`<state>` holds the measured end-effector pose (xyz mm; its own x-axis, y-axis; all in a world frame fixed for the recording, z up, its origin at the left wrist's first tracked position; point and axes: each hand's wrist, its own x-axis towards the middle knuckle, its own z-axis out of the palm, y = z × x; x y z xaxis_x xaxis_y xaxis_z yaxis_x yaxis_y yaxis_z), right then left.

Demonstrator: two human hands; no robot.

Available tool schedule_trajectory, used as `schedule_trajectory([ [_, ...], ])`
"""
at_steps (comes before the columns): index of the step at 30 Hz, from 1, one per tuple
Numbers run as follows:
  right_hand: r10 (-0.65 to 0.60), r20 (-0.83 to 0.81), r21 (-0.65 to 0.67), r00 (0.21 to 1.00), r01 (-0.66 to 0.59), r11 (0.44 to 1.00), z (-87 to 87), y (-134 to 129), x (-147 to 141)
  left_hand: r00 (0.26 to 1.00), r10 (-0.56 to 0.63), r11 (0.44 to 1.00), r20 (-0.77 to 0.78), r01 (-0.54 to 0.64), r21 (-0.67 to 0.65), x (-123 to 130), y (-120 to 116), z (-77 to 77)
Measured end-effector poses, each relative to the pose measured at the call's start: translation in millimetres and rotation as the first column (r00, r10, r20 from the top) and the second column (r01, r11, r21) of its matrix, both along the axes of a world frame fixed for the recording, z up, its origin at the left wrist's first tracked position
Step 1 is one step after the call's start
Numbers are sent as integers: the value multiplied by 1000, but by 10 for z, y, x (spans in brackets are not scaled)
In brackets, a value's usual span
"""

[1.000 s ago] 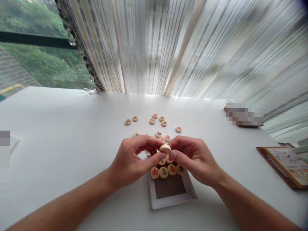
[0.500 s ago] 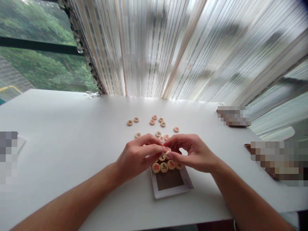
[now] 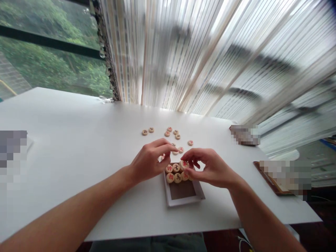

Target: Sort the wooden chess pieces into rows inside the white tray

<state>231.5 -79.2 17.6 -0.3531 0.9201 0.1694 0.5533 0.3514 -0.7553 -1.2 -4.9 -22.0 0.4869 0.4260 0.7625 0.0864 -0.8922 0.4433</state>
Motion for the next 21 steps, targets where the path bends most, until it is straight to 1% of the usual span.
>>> schedule_trajectory([
  [5,32,125,62,992,-40,997,35,-169,-51,1000,30,1000,2,-30,1,3,15,-19],
  [13,135,169,47,976,-144,988,-58,-433,-220,999,33,999,0,-33,-3,20,14,-25],
  [17,122,232,49,965,-137,989,-120,-495,-284,999,33,999,-6,-33,-3,15,11,-28],
  [21,103,302,70,948,-130,989,-182,-499,-326,999,35,999,-4,-35,-13,11,0,-19],
])
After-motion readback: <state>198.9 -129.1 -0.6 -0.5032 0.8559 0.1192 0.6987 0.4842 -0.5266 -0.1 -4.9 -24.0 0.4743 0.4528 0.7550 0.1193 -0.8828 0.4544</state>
